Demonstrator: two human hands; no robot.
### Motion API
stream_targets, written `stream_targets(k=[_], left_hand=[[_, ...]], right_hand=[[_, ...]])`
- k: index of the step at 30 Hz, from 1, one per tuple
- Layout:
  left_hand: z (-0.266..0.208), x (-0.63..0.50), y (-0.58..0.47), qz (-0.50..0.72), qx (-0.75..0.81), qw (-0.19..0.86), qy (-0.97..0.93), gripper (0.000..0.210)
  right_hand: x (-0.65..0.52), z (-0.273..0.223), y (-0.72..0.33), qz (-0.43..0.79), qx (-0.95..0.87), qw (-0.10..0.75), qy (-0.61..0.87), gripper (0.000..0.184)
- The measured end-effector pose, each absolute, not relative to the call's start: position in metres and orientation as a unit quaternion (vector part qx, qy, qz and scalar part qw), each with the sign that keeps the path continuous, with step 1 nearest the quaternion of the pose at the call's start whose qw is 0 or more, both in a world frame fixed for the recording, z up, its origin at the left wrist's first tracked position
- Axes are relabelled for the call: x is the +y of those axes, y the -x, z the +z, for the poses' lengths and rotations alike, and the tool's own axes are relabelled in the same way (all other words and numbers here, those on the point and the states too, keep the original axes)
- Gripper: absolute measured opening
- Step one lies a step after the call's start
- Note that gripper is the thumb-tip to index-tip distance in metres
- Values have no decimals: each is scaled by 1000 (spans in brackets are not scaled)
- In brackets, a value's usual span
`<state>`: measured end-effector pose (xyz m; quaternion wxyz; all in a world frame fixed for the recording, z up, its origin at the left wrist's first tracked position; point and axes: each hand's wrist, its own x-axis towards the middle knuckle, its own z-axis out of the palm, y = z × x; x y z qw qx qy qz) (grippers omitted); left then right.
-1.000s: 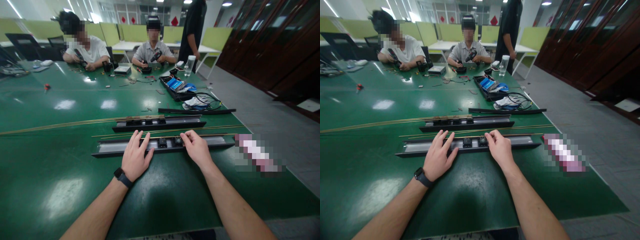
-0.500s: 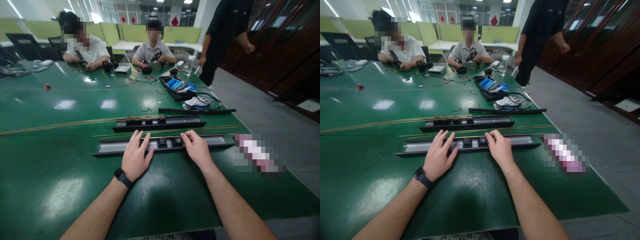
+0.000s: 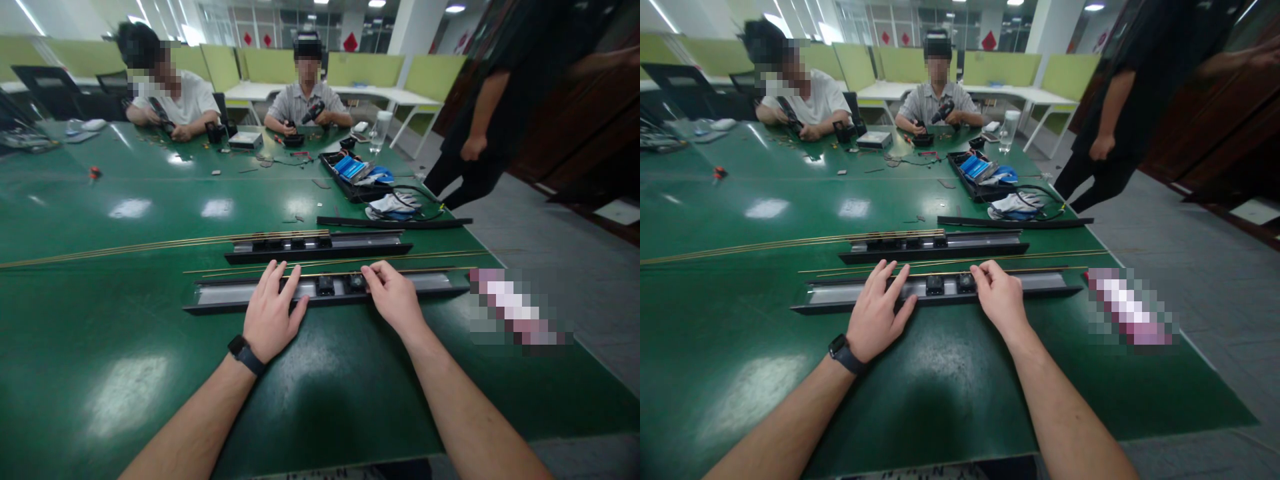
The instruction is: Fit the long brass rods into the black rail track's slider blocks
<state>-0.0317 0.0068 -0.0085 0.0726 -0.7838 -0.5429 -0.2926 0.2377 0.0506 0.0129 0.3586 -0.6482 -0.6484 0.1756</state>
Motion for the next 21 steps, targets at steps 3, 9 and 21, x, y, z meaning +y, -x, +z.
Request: stream_targets(k=[3,9,21], left_hand=[[-8,7,31,-291,-544,76,784,62],[-8,6,31,-292,-545,75,782,61],[-8,6,31,-293,-548,65,781,61]], right_hand=[[50,14,-237,178,-645,359,651,43],[50,12,-239,179,-647,351,652,38],[51,15,-237,174,-646,343,659,40]])
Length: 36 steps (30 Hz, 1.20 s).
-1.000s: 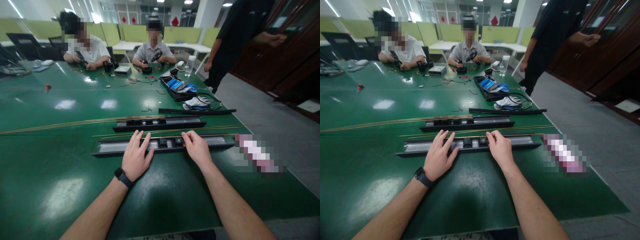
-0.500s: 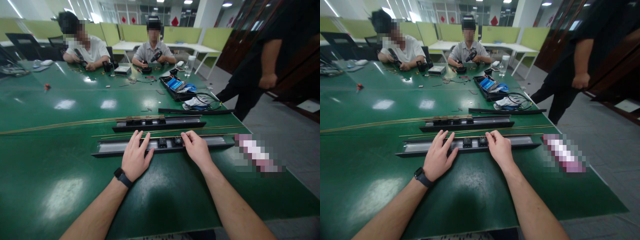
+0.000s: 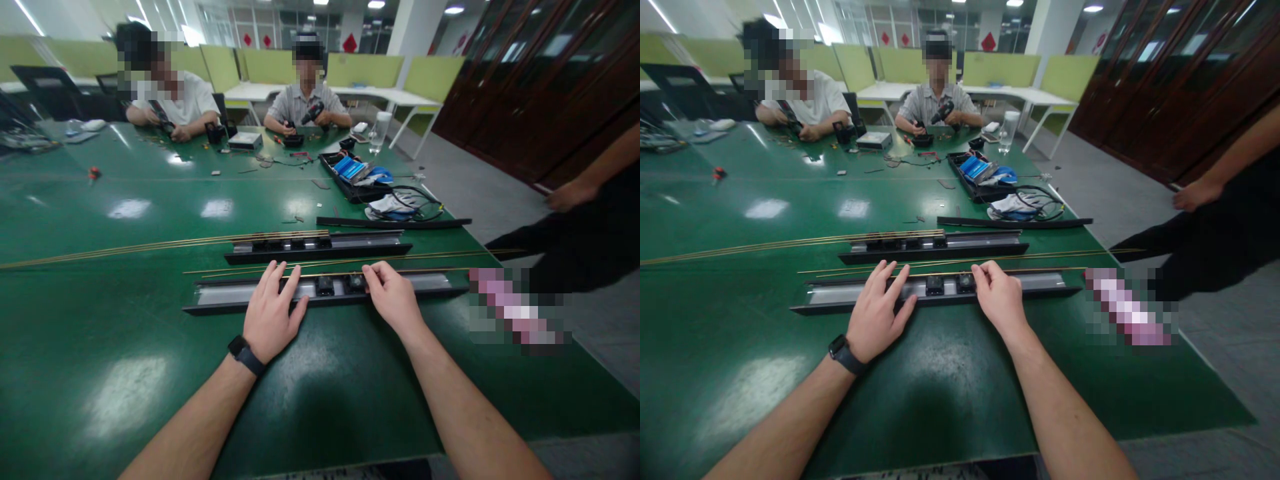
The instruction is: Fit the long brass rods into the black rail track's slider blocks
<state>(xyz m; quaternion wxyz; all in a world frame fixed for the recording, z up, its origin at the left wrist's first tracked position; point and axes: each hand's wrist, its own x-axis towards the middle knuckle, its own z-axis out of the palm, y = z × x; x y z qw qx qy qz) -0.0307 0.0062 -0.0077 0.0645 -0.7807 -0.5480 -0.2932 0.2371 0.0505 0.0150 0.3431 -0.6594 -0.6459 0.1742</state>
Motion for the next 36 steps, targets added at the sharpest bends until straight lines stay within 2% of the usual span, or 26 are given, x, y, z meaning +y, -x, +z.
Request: stream_targets(k=[4,11,18,27,36], left_hand=[[-8,6,31,-290,-547,70,782,61],[-8,6,31,-290,-548,69,782,62],[-8,6,31,-292,-548,72,781,62],[-7,6,31,-288,-549,74,781,61],[-8,6,30,-296,-547,68,780,62]], right_hand=[[51,13,-238,173,-650,349,653,37],[50,16,-236,171,-644,350,658,44],[50,13,-238,174,-649,350,653,37],[50,15,-237,180,-643,347,658,43],[50,13,-238,181,-650,355,647,38]])
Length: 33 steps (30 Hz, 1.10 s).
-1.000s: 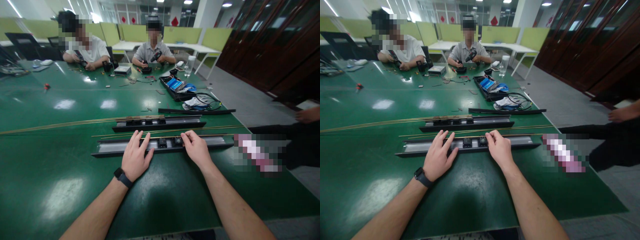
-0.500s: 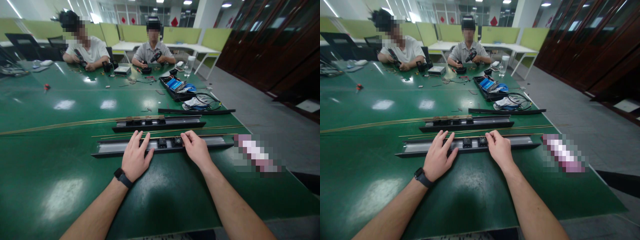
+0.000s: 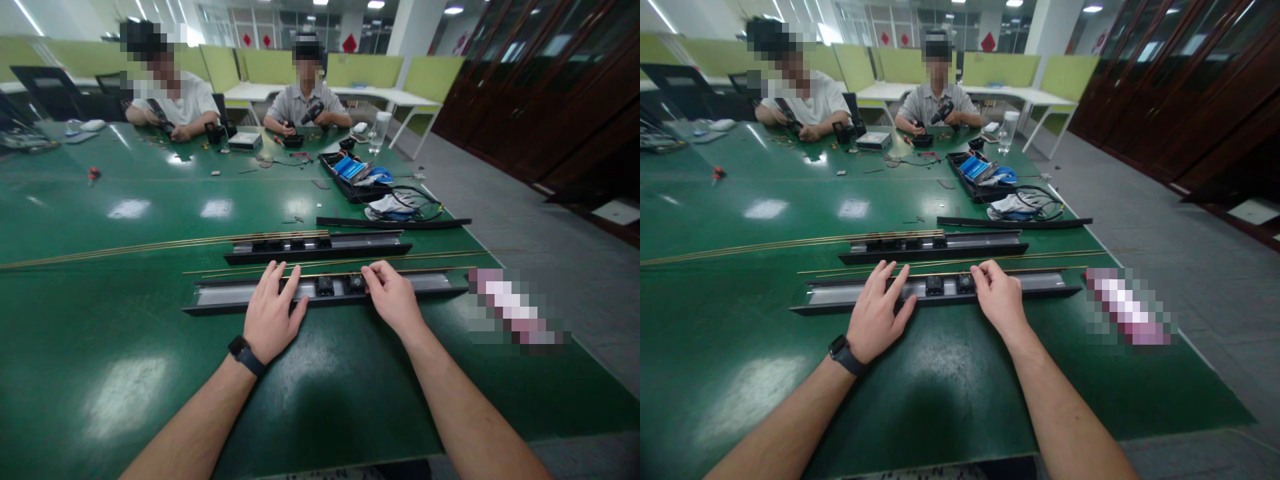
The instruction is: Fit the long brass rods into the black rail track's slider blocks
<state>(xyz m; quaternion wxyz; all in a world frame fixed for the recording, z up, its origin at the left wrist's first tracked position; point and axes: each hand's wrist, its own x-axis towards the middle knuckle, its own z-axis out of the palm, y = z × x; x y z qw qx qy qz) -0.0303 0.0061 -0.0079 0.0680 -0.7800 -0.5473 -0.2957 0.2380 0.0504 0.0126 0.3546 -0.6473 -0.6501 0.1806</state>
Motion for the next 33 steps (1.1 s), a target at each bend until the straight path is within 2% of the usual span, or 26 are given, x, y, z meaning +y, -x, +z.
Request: stream_targets(k=[22,29,33], left_hand=[[-9,7,30,-307,-532,86,785,62],[-10,8,29,-311,-522,92,789,65],[-9,7,28,-301,-526,91,790,62]], right_hand=[[50,16,-236,175,-646,346,658,46],[50,13,-237,171,-640,355,660,39],[49,14,-236,174,-645,357,653,43]])
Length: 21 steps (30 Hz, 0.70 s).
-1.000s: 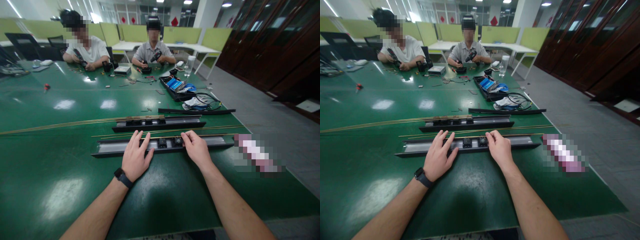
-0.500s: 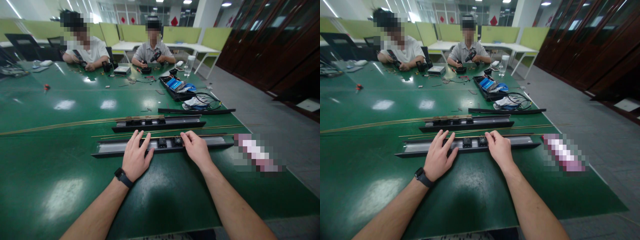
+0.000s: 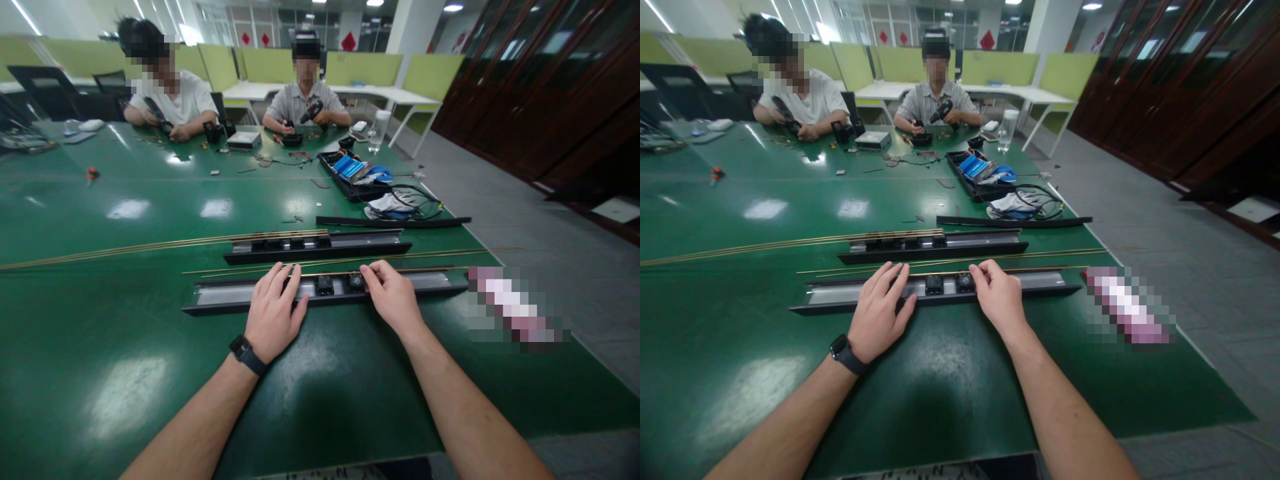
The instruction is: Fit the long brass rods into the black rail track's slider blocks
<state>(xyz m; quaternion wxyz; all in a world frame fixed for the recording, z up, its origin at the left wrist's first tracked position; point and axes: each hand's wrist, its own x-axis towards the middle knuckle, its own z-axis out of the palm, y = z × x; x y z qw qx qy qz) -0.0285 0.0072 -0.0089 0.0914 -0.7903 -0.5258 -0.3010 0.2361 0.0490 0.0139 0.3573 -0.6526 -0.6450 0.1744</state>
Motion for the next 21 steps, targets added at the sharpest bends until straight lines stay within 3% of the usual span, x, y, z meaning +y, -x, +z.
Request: stream_targets(k=[21], left_hand=[[-7,6,27,-291,-528,95,792,55]], right_hand=[[51,13,-236,171,-639,356,660,44]])
